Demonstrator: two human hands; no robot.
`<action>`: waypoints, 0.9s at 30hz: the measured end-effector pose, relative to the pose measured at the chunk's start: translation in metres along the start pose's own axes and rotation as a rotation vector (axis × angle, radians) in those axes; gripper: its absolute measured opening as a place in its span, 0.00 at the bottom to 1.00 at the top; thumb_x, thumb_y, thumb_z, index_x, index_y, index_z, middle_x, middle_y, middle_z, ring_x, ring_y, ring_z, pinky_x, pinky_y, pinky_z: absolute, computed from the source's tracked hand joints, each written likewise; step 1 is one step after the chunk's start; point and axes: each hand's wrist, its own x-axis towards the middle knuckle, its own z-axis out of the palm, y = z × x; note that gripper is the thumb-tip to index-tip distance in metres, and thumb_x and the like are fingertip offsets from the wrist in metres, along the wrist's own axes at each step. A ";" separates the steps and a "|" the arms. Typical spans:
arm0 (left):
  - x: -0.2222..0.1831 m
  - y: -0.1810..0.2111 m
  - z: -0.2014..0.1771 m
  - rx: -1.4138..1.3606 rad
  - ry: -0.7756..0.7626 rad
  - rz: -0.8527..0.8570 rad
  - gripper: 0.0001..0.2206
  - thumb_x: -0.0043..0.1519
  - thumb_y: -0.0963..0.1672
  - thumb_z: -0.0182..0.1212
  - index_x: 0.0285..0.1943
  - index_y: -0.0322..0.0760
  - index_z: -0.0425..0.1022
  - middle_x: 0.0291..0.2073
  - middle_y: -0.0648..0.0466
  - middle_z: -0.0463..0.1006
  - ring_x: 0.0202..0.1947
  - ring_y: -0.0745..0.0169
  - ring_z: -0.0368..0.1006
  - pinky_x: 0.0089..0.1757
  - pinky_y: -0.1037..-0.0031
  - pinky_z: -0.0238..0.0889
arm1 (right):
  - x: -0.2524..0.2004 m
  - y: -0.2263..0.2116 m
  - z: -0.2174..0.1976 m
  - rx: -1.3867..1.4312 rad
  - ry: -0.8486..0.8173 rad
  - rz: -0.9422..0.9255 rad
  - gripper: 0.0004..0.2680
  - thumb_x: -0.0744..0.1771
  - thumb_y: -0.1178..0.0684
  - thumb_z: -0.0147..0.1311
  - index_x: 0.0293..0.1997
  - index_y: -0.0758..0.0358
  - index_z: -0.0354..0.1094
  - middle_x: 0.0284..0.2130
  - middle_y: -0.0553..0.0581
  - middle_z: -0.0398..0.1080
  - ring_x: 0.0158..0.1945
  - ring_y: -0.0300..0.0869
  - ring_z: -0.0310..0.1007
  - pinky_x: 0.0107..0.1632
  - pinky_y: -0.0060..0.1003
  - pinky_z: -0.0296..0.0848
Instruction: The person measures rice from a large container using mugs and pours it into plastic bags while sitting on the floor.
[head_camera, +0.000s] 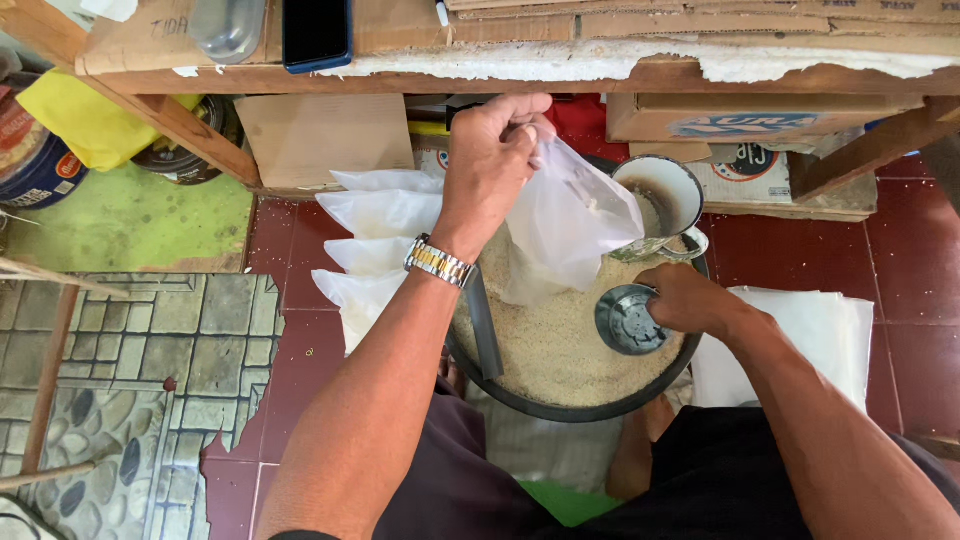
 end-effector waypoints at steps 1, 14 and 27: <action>0.001 0.016 0.004 -0.032 -0.009 -0.055 0.17 0.61 0.35 0.46 0.55 0.25 0.78 0.33 0.51 0.81 0.22 0.74 0.68 0.26 0.83 0.66 | -0.005 -0.013 -0.015 -0.031 0.003 0.051 0.15 0.56 0.60 0.44 0.39 0.60 0.78 0.39 0.56 0.81 0.42 0.46 0.78 0.45 0.39 0.72; 0.034 0.088 0.000 0.288 -0.369 0.276 0.19 0.55 0.32 0.41 0.47 0.22 0.80 0.33 0.48 0.82 0.27 0.70 0.72 0.27 0.84 0.71 | -0.071 -0.084 -0.090 -0.152 -0.063 0.113 0.11 0.59 0.55 0.42 0.34 0.57 0.74 0.33 0.55 0.80 0.35 0.40 0.65 0.42 0.42 0.71; 0.091 0.054 -0.012 0.659 -0.290 0.074 0.15 0.61 0.33 0.47 0.43 0.37 0.80 0.35 0.54 0.80 0.37 0.67 0.73 0.38 0.80 0.73 | -0.053 -0.047 -0.067 0.010 0.073 -0.037 0.05 0.58 0.64 0.39 0.27 0.66 0.63 0.29 0.59 0.70 0.33 0.46 0.63 0.36 0.45 0.62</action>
